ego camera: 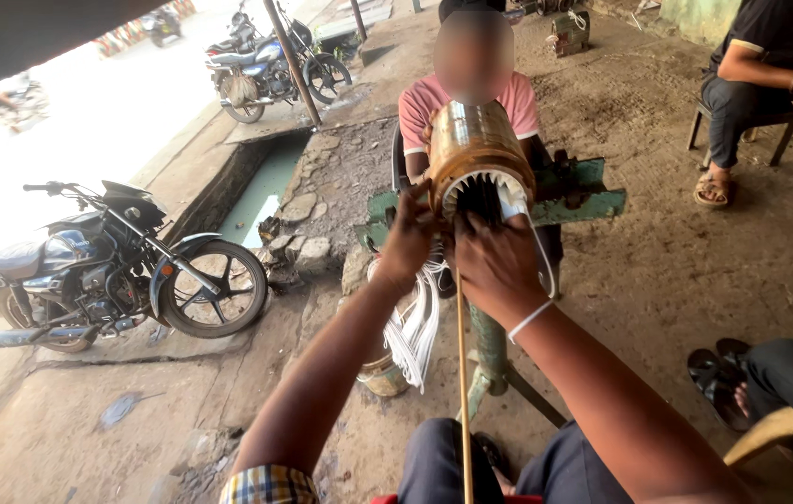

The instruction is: The person threads white plastic strips into slots around the mouth of a cylindrical drum mounted on a machine, pulls and gathers the strips, and uses a thin stick to press material into the drum while another person steadies the drum.

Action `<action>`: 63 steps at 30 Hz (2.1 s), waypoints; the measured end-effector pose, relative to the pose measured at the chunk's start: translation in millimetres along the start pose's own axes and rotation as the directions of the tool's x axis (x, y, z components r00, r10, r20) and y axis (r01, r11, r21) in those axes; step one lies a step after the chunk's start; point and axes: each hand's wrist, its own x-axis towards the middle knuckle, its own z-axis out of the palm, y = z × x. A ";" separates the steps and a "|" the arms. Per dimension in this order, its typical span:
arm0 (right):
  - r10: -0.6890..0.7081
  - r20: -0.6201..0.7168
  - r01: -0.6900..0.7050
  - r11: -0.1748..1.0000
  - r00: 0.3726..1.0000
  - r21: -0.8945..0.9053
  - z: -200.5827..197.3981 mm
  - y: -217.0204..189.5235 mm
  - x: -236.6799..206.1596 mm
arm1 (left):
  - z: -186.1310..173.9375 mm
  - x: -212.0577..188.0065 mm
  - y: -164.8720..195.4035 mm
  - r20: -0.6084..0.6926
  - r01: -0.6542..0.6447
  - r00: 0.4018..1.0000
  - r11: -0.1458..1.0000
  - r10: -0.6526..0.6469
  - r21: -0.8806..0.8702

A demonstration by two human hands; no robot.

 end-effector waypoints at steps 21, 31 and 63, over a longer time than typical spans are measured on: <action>0.160 -0.072 -0.149 0.978 0.984 0.145 -37.9 -40.8 -12.5 | 6.8 48.7 44.6 0.177 -0.458 0.879 0.679 0.443 0.574; 0.176 -0.089 -0.153 0.964 0.980 0.217 -14.9 -23.2 -4.0 | 16.0 39.8 46.3 0.165 -0.511 0.844 0.671 0.511 0.537; 0.192 -0.160 -0.181 0.980 0.968 0.082 -6.8 -21.4 -0.2 | 19.4 28.9 50.1 0.136 -0.538 0.823 0.680 0.552 0.498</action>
